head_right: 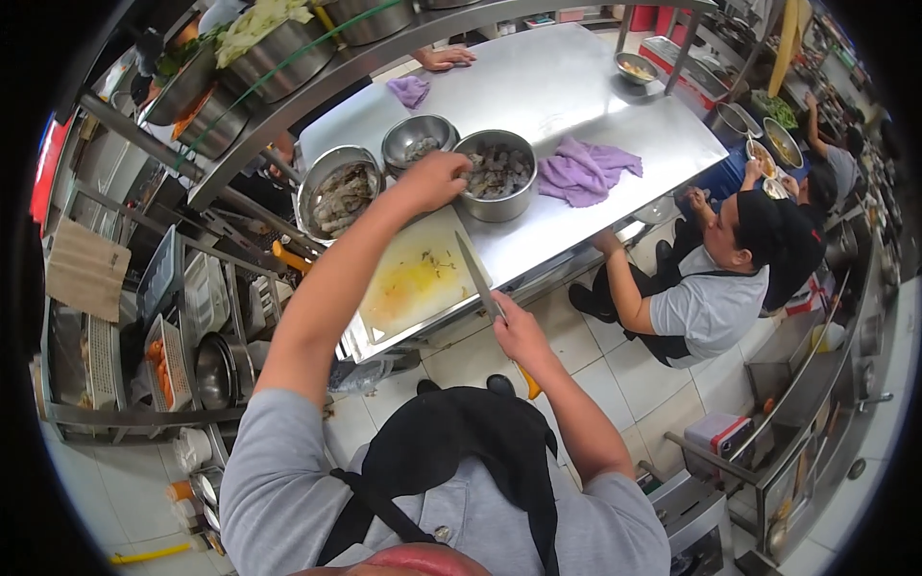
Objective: Preparing shrimp by peeling and deveining them on a cutting board in a professional kitchen.
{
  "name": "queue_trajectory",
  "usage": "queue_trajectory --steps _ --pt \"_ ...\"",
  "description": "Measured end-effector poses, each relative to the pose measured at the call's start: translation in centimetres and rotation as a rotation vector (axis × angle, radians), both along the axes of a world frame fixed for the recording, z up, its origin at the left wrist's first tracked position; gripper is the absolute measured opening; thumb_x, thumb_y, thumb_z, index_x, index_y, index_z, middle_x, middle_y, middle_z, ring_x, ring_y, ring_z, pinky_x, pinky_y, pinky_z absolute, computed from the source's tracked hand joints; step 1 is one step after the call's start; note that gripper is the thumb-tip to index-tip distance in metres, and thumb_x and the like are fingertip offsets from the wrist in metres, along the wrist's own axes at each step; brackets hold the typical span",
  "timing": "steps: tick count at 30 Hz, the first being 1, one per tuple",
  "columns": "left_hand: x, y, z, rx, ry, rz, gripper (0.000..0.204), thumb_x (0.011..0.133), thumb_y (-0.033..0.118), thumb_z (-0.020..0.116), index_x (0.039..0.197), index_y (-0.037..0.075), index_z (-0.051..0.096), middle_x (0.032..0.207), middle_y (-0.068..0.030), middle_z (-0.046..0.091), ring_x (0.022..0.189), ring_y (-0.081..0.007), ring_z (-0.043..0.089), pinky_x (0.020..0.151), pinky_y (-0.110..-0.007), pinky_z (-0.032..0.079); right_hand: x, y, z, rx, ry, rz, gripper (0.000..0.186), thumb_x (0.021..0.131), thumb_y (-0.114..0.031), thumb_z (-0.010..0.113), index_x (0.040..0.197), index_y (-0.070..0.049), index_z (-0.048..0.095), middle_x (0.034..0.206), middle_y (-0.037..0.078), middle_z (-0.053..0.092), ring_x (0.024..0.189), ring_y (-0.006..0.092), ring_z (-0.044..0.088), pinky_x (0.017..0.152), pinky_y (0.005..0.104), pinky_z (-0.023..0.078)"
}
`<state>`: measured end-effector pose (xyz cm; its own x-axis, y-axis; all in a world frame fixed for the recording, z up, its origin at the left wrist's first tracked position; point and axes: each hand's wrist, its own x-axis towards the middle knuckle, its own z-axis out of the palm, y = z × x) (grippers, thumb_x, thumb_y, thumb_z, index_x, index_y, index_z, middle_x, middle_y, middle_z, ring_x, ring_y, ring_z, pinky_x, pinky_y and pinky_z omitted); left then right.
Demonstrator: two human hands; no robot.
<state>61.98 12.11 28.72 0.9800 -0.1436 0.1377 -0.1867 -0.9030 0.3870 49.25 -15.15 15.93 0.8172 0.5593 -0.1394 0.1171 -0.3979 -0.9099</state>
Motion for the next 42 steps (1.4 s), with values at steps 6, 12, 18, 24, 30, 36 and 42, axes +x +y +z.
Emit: queue_trajectory --steps 6,12,18,24,30,36,42 --pt "7.9 -3.7 -6.1 0.279 0.494 0.233 0.036 0.081 0.013 0.066 0.115 0.002 0.07 0.12 -0.0213 0.067 0.112 -0.0345 0.066 0.096 -0.042 0.053 -0.2 0.5 0.4 -0.042 -0.036 0.007 0.05 0.091 -0.012 0.052 0.141 -0.009 0.049 0.085 0.026 0.066 0.076 0.0391 0.065 0.073 0.045 0.051" --pt "9.5 -2.7 -6.8 0.319 0.55 0.223 0.032 0.079 0.012 0.067 0.107 0.0 0.073 0.117 -0.0231 0.068 0.109 -0.0353 0.067 0.093 -0.043 0.053 -0.6 0.2 0.3 -0.017 -0.01 -0.004 0.05 0.091 -0.015 0.051 0.141 -0.01 0.048 0.089 0.027 0.067 0.085 0.0461 0.064 0.079 0.0518 0.051" --pt "9.3 0.8 -6.4 -0.039 0.376 0.17 0.02 0.081 0.02 0.07 0.089 0.002 0.07 0.086 -0.015 0.071 0.079 -0.0265 0.066 0.074 -0.039 0.053 -0.2 -0.2 1.2 -0.039 0.025 0.046 0.05 0.091 -0.014 0.051 0.141 -0.01 0.048 0.089 0.027 0.067 0.084 0.0454 0.065 0.078 0.0507 0.051" --pt "4.6 1.3 -2.5 -1.033 0.306 0.295 0.019 0.093 0.018 0.061 0.099 0.0 0.063 0.094 -0.0092 0.07 0.08 -0.0171 0.066 0.066 -0.031 0.056 0.5 -0.6 0.5 -0.047 0.015 0.095 0.05 0.091 -0.014 0.051 0.141 -0.01 0.048 0.092 0.028 0.066 0.086 0.0458 0.065 0.078 0.049 0.051" --pt "-5.4 4.3 0.2 -0.679 0.156 0.395 0.019 0.092 0.021 0.063 0.096 0.002 0.064 0.078 -0.0034 0.068 0.067 -0.0128 0.061 0.063 -0.029 0.05 1.1 -1.1 -1.6 -0.006 0.031 0.055 0.053 0.091 -0.007 0.051 0.144 -0.008 0.046 0.077 0.013 0.065 0.066 0.017 0.062 0.065 0.0319 0.05" --pt "-14.7 4.9 -3.1 0.087 0.397 0.725 0.029 0.083 0.024 0.063 0.098 0.0 0.068 0.092 -0.0242 0.07 0.089 -0.0423 0.067 0.081 -0.048 0.053 1.9 -0.8 0.6 -0.037 0.134 0.061 0.049 0.092 -0.006 0.052 0.141 -0.005 0.049 0.076 0.011 0.061 0.065 0.0153 0.056 0.066 0.03 0.049" --pt "-18.8 4.8 -9.1 -0.139 0.384 0.745 0.029 0.086 0.023 0.06 0.093 -0.004 0.069 0.091 -0.0256 0.07 0.089 -0.0417 0.067 0.085 -0.048 0.053 -0.4 1.6 2.5 0.064 0.206 0.175 0.05 0.092 -0.006 0.051 0.141 -0.006 0.048 0.076 0.01 0.062 0.068 0.0142 0.058 0.067 0.0298 0.049"
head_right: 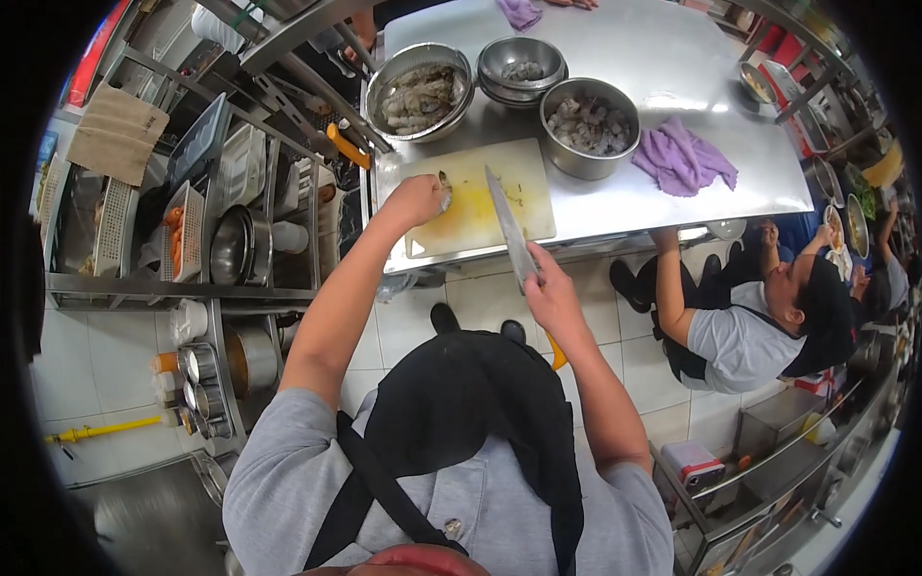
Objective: Preparing shrimp by peeling and deveining them on a cutting board in a professional kitchen.
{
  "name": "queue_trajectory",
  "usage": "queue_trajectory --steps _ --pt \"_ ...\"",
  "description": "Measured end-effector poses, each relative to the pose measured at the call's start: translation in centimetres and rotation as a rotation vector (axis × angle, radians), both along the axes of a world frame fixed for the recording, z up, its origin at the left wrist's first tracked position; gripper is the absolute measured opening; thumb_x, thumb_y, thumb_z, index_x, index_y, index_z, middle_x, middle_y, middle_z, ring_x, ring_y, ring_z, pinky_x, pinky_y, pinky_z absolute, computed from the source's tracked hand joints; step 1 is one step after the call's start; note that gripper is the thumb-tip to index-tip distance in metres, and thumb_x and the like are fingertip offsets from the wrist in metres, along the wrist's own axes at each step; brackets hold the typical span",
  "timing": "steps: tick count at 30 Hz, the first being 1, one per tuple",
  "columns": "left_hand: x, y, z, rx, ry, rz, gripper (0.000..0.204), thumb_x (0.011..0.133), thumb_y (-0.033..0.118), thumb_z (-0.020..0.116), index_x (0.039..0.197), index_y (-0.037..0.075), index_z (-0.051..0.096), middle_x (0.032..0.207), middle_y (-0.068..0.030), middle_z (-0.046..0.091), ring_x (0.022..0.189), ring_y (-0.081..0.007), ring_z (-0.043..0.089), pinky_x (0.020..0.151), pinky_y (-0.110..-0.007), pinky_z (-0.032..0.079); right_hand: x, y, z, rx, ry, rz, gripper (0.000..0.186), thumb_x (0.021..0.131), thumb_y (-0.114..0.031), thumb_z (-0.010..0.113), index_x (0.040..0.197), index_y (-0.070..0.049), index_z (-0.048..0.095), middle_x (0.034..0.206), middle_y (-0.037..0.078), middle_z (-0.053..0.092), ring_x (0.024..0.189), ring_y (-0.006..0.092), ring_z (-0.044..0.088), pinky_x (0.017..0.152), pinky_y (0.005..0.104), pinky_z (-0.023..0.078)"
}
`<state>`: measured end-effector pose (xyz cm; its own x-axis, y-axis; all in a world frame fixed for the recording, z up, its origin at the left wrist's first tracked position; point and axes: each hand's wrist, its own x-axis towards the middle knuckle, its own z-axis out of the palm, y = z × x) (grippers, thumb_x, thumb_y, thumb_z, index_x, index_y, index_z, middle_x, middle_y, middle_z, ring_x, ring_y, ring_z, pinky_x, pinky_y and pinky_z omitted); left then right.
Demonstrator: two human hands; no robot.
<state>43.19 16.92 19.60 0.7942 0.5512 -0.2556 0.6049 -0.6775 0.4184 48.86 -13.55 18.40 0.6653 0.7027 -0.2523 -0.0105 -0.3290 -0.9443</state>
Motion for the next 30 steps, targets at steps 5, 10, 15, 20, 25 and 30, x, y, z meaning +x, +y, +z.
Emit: queue_trajectory --steps 5,10,15,20,25,30 --pt "-2.7 -0.4 -1.5 0.107 -0.042 -0.099 0.026 0.085 0.023 0.061 0.09 -0.001 0.071 0.089 -0.0243 0.07 0.088 -0.0407 0.067 0.083 -0.045 0.053 -1.3 1.6 -1.2 -0.113 0.084 0.013 0.051 0.092 -0.007 0.05 0.143 -0.009 0.047 0.077 0.013 0.064 0.054 0.018 0.06 0.051 0.0337 0.049" --pt "-2.6 -1.6 -0.8 -0.001 -0.097 0.046 0.021 0.083 0.015 0.059 0.089 -0.002 0.069 0.094 -0.0258 0.069 0.09 -0.042 0.066 0.083 -0.048 0.052 -1.6 3.7 -3.3 0.051 0.355 0.092 0.057 0.093 -0.002 0.05 0.148 -0.01 0.039 0.075 0.008 0.061 0.04 0.0125 0.048 0.038 0.029 0.042" --pt "-2.9 -1.2 -2.2 0.004 -0.152 0.123 0.02 0.082 0.015 0.063 0.092 -0.001 0.07 0.091 -0.0241 0.069 0.088 -0.0406 0.067 0.082 -0.044 0.053 -1.9 7.1 -3.5 0.077 0.373 0.109 0.058 0.09 -0.003 0.049 0.147 -0.006 0.041 0.066 0.005 0.053 0.039 0.0135 0.046 0.038 0.0307 0.042" --pt "-2.7 -1.2 -1.5 -0.045 -0.119 0.095 0.021 0.083 0.015 0.063 0.095 -0.001 0.07 0.092 -0.0246 0.069 0.09 -0.0415 0.066 0.083 -0.044 0.053 -1.4 8.5 -3.2 0.088 0.377 0.105 0.061 0.088 -0.002 0.049 0.148 -0.005 0.04 0.064 0.004 0.05 0.039 0.0144 0.047 0.038 0.0321 0.043" --pt "-2.7 -1.3 -1.7 -0.012 -0.142 0.105 0.022 0.083 0.015 0.063 0.097 -0.002 0.069 0.092 -0.0242 0.069 0.09 -0.0409 0.067 0.083 -0.044 0.053 -1.1 8.8 -3.1 0.087 0.37 0.114 0.06 0.088 -0.002 0.049 0.147 -0.005 0.042 0.063 0.005 0.05 0.038 0.0151 0.047 0.038 0.032 0.043" --pt "-2.5 -1.4 -1.8 0.007 -0.165 0.115 0.017 0.082 0.011 0.061 0.092 0.0 0.07 0.093 -0.0237 0.07 0.091 -0.0406 0.067 0.084 -0.045 0.053 -1.3 8.0 -3.2 0.079 0.383 0.128 0.06 0.089 -0.003 0.051 0.148 -0.006 0.042 0.064 0.005 0.053 0.039 0.0153 0.049 0.038 0.0314 0.044"
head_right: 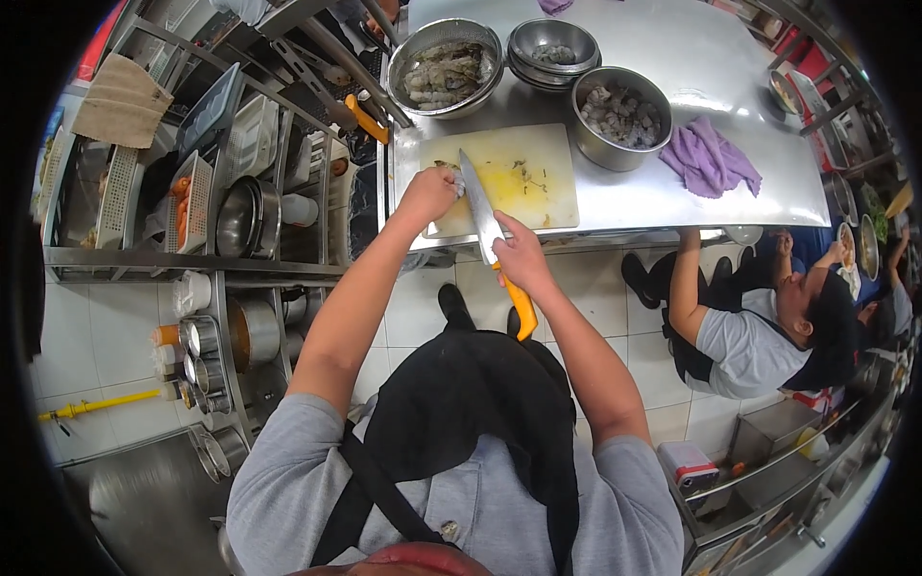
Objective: Preparing shrimp by peeling and deveining them on a cutting board in a professional kitchen.
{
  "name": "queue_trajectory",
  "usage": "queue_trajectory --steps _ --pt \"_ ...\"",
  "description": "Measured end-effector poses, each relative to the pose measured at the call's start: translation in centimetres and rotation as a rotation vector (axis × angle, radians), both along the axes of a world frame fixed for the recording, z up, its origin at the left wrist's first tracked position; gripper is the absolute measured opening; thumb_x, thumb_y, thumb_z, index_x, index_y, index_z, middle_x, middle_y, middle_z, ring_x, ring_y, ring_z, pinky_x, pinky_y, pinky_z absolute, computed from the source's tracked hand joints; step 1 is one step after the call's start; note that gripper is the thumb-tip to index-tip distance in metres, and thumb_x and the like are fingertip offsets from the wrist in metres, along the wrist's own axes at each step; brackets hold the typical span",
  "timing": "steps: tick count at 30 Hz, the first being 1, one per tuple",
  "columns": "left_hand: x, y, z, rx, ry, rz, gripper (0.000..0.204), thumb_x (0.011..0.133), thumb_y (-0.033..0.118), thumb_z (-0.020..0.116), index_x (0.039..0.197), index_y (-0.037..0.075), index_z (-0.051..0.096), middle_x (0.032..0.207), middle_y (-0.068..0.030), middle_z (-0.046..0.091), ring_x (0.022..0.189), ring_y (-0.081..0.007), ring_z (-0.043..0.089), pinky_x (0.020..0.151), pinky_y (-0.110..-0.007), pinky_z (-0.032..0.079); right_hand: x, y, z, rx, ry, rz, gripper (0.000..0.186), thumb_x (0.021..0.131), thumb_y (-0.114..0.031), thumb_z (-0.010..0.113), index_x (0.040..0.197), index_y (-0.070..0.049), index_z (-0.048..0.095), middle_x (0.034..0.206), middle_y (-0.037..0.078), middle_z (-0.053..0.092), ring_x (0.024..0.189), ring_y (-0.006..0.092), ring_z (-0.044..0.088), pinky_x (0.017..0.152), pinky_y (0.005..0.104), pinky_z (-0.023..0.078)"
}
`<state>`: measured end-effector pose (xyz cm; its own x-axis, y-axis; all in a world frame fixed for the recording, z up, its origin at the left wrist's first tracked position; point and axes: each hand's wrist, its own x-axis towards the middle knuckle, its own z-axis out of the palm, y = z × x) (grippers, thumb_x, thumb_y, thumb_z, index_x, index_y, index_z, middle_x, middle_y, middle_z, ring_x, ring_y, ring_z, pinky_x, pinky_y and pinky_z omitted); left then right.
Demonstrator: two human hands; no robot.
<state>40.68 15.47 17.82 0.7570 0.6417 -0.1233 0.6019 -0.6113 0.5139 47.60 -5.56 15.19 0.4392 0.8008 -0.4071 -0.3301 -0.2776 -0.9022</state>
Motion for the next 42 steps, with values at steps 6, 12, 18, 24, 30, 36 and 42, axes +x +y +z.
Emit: queue_trajectory --steps 6,12,18,24,30,36,42 --pt "-0.4 0.5 -0.6 -0.037 0.014 0.022 0.022 0.081 0.016 0.065 0.094 -0.001 0.07 0.092 -0.023 0.07 0.088 -0.0393 0.068 0.081 -0.042 0.054 -0.9 -3.1 1.3 -0.088 0.025 0.037 0.06 0.089 -0.003 0.052 0.148 -0.007 0.042 0.066 0.004 0.056 0.04 0.0141 0.051 0.038 0.0291 0.043" --pt "0.4 -0.2 0.9 -0.118 0.041 0.084 0.021 0.079 0.013 0.068 0.091 -0.004 0.064 0.092 -0.0245 0.07 0.093 -0.0391 0.068 0.083 -0.044 0.053 0.4 -1.5 1.3 -0.086 -0.034 0.081 0.061 0.089 -0.005 0.052 0.149 -0.008 0.041 0.065 0.005 0.055 0.04 0.0146 0.051 0.041 0.0301 0.044" --pt "0.1 0.5 -0.9 -0.212 -0.043 0.239 0.025 0.078 0.007 0.066 0.099 -0.001 0.054 0.089 -0.0257 0.069 0.089 -0.0374 0.069 0.079 -0.043 0.053 0.1 -3.3 2.8 -0.089 0.043 0.125 0.06 0.089 -0.002 0.051 0.147 -0.007 0.043 0.066 0.005 0.055 0.04 0.0146 0.05 0.039 0.0297 0.043" --pt "0.7 -0.2 0.5 -0.287 -0.04 0.24 0.019 0.08 0.003 0.06 0.097 -0.002 0.053 0.089 -0.0248 0.068 0.076 -0.0365 0.07 0.071 -0.041 0.055 -0.1 -7.0 4.1 -0.138 0.137 0.139 0.061 0.088 -0.001 0.052 0.148 -0.008 0.044 0.069 0.005 0.057 0.038 0.0137 0.049 0.038 0.0289 0.042" --pt "-0.4 1.0 1.0 -0.389 -0.009 0.219 0.019 0.083 0.002 0.059 0.102 0.001 0.059 0.089 -0.0164 0.068 0.071 -0.026 0.07 0.065 -0.037 0.057 0.0 -9.4 5.0 -0.155 0.163 0.091 0.059 0.089 -0.001 0.051 0.148 -0.007 0.043 0.07 0.006 0.059 0.04 0.013 0.049 0.039 0.0287 0.041" --pt "-1.9 3.4 0.6 0.482 -0.075 -0.896 0.025 0.081 0.009 0.064 0.105 0.009 0.066 0.105 -0.0093 0.062 0.107 -0.0291 0.056 0.093 -0.04 0.046 -0.3 -9.8 4.0 -0.14 0.165 0.041 0.058 0.09 -0.002 0.052 0.147 -0.007 0.043 0.07 0.006 0.059 0.04 0.0131 0.05 0.039 0.0285 0.041" --pt "-1.6 3.0 0.9 0.405 -0.168 -0.682 0.022 0.078 0.011 0.067 0.099 0.007 0.062 0.1 -0.0112 0.062 0.1 -0.0309 0.057 0.09 -0.042 0.046 -0.9 -9.2 3.4 -0.135 0.183 0.004 0.058 0.091 -0.003 0.053 0.147 -0.008 0.043 0.069 0.007 0.058 0.041 0.0135 0.051 0.039 0.028 0.042"
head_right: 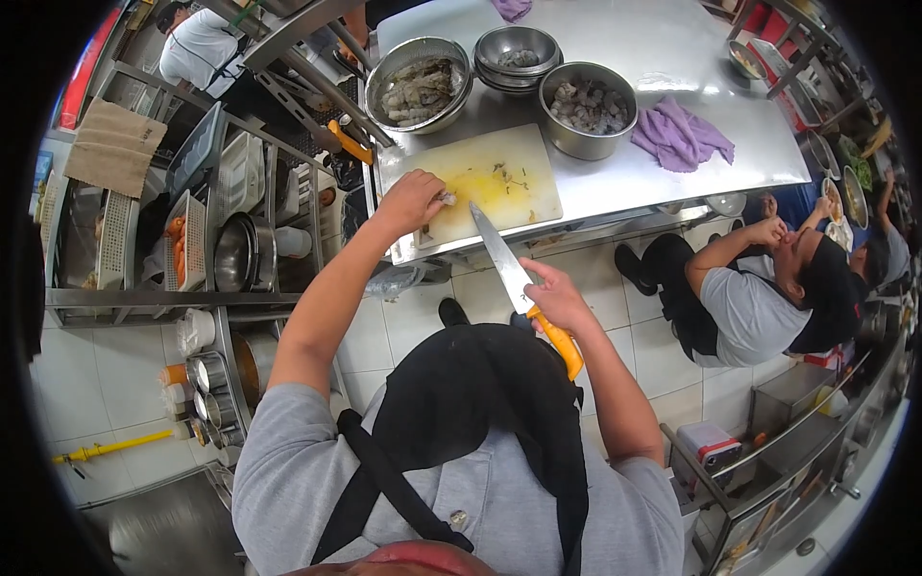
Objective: Preparing shrimp by peeling and deveining them on a cutting board in a professional kitchen.
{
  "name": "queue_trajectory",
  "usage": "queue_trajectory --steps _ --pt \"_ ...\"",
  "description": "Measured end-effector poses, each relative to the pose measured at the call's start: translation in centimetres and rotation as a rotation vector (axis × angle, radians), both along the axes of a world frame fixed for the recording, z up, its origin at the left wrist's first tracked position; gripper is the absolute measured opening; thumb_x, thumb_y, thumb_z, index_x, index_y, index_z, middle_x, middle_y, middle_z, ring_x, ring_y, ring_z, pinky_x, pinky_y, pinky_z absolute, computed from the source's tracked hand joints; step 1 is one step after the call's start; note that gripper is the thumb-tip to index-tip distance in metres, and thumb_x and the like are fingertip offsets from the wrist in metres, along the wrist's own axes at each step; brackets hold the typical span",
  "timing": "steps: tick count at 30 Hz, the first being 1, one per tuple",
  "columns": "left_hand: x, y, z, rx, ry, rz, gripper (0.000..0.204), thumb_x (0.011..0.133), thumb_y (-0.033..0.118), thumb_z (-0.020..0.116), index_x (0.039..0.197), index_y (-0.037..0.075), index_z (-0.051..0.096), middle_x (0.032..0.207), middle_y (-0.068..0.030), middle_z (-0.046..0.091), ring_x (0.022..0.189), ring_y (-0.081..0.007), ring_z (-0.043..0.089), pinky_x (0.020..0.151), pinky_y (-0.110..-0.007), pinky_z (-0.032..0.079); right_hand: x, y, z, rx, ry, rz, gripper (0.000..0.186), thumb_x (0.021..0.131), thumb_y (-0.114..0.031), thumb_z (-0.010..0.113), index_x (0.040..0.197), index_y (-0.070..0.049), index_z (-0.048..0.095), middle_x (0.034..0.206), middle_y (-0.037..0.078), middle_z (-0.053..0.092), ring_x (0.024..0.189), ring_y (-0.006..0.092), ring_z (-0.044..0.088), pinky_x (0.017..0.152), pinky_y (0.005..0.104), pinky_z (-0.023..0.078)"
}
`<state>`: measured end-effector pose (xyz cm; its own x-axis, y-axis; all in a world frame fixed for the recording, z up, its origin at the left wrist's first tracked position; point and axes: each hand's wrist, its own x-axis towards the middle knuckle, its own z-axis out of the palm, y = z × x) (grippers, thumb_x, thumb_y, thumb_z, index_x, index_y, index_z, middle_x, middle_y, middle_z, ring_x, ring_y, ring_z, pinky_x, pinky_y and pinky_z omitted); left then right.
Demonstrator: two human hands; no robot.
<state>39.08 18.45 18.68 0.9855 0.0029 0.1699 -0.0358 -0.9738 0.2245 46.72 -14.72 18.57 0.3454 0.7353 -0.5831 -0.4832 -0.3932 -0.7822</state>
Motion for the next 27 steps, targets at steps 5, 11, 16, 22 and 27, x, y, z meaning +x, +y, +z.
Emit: queue_trajectory --steps 5,11,16,22,27 --pt "-0.4 -0.3 -0.1 0.036 -0.167 -0.034 0.021 0.078 0.012 0.068 0.095 0.005 0.057 0.096 -0.0119 0.06 0.096 -0.0323 0.057 0.088 -0.042 0.046 -0.1 -0.2 -0.9 0.015 -0.005 0.005 0.057 0.091 -0.003 0.052 0.147 -0.008 0.043 0.07 0.007 0.059 0.042 0.0138 0.052 0.04 0.0278 0.043" --pt "-0.3 -0.9 1.0 0.032 -0.262 0.021 0.039 0.073 0.008 0.071 0.109 0.007 0.056 0.099 -0.0117 0.057 0.098 -0.0323 0.055 0.09 -0.042 0.045 -0.3 0.0 -0.4 -0.005 -0.044 0.009 0.058 0.091 -0.002 0.052 0.148 -0.006 0.041 0.07 0.008 0.061 0.038 0.0132 0.049 0.037 0.0278 0.042" --pt "0.3 -1.1 1.7 0.077 -0.258 0.039 0.055 0.072 0.008 0.073 0.123 0.007 0.054 0.101 -0.0113 0.056 0.1 -0.0313 0.053 0.093 -0.042 0.045 -0.4 -0.1 -0.4 0.0 -0.05 0.004 0.059 0.09 -0.002 0.052 0.148 -0.006 0.04 0.069 0.008 0.061 0.039 0.014 0.05 0.038 0.028 0.042" --pt "1.2 -1.9 -0.7 0.027 -0.226 0.145 0.039 0.076 0.011 0.072 0.111 0.006 0.057 0.1 -0.0125 0.058 0.1 -0.0331 0.055 0.092 -0.043 0.046 -0.8 -0.1 0.0 -0.011 -0.073 -0.014 0.059 0.09 -0.002 0.05 0.148 -0.006 0.042 0.071 0.007 0.059 0.041 0.0137 0.051 0.04 0.028 0.043" --pt "1.3 -4.0 -2.9 -0.198 -0.028 0.343 0.027 0.083 0.019 0.069 0.103 0.003 0.063 0.096 -0.0154 0.063 0.094 -0.0349 0.06 0.084 -0.043 0.049 -0.6 0.6 0.9 -0.028 -0.203 -0.044 0.058 0.09 -0.001 0.049 0.148 -0.007 0.041 0.07 0.007 0.058 0.04 0.013 0.049 0.039 0.0282 0.042"
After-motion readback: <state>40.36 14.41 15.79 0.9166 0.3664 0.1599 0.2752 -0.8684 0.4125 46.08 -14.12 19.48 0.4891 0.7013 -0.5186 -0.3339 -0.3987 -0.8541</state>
